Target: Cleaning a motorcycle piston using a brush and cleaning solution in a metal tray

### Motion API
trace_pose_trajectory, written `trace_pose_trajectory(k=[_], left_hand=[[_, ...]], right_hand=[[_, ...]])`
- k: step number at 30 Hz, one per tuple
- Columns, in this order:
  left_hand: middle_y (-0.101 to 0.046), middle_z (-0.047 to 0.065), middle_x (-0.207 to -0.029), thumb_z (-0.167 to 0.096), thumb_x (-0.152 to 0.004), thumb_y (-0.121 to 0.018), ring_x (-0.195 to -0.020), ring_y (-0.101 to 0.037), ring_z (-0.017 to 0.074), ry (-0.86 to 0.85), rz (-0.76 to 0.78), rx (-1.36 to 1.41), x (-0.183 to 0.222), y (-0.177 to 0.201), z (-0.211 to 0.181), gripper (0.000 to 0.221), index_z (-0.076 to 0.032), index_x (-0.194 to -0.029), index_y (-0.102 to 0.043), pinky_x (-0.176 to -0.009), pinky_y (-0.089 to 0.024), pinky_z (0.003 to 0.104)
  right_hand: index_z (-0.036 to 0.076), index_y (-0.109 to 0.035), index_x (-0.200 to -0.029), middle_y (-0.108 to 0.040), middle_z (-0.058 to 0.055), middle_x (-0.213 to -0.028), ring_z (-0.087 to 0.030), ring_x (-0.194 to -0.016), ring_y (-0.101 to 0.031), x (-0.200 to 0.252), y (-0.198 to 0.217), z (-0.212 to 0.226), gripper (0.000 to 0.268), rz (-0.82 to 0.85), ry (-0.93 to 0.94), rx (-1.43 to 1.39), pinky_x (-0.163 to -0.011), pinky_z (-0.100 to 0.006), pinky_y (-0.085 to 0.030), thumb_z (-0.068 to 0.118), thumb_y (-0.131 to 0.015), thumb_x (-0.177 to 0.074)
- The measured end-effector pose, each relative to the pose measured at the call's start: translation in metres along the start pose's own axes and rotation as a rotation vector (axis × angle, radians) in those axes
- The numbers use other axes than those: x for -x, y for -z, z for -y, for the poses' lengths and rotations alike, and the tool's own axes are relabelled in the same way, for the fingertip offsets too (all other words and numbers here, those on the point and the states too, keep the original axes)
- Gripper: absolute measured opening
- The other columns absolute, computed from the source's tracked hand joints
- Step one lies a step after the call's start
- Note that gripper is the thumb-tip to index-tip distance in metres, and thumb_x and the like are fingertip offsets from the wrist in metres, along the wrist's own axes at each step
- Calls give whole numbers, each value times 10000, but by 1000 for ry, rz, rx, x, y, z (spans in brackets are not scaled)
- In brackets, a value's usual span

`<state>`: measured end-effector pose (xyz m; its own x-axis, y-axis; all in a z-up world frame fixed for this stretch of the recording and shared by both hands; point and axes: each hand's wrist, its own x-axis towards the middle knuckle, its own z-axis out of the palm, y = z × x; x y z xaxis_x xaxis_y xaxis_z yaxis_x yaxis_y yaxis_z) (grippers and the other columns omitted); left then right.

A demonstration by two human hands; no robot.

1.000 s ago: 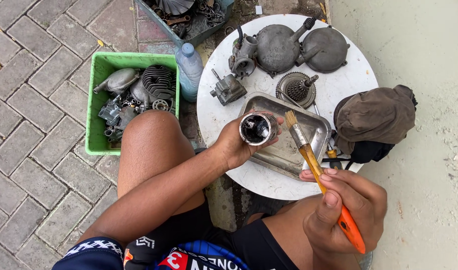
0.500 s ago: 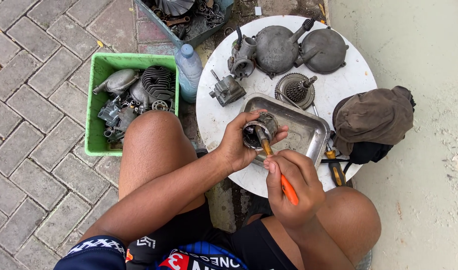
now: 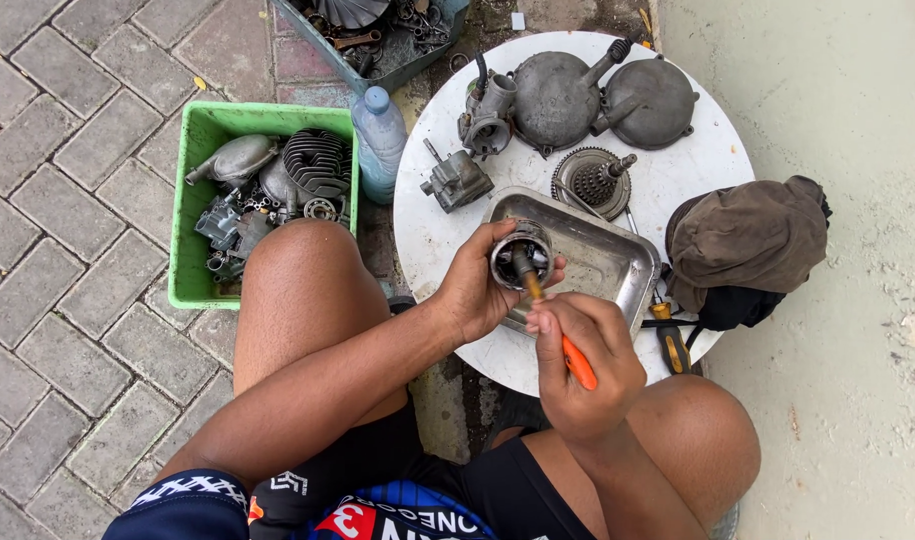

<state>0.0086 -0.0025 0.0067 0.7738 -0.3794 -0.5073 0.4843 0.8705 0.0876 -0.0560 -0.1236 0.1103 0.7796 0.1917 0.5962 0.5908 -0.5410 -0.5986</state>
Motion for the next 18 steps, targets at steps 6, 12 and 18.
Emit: trace_pose_trajectory(k=[6, 12, 18], left_hand=[[-607, 153, -878, -254, -956, -558, -782, -692, 308, -185, -161, -79, 5, -14, 1, 205, -96, -1083, -527, -654, -604, 412], [-633, 191, -931, -231, -1019, -530, -710, -668, 329, -293, -247, -273, 13, -18, 3, 215, -137, -1213, -525, -539, -549, 395], [-614, 149, -1005, -145, -925, -716, -871, -710, 326, -452, -152, -249, 24, -28, 8, 386, -83, -1259, -531, -732, -628, 419]], right_hand=[[-91, -699, -936, -622, -164, -889, -197, -677, -724, 1, -1, 2, 185, 35, -100, -129, -654, -266, -672, -8, -559, -1023], [-100, -686, -951, -619, -175, -885, -205, -642, -726, 4, 1, -11, 164, 40, -142, -131, -596, -269, -663, 4, -580, -1020], [25, -778, -1066, -644, -97, -962, -301, -989, -744, 9, -9, -18, 127, 104, -19, -53, -853, -349, -613, 31, -708, -961]])
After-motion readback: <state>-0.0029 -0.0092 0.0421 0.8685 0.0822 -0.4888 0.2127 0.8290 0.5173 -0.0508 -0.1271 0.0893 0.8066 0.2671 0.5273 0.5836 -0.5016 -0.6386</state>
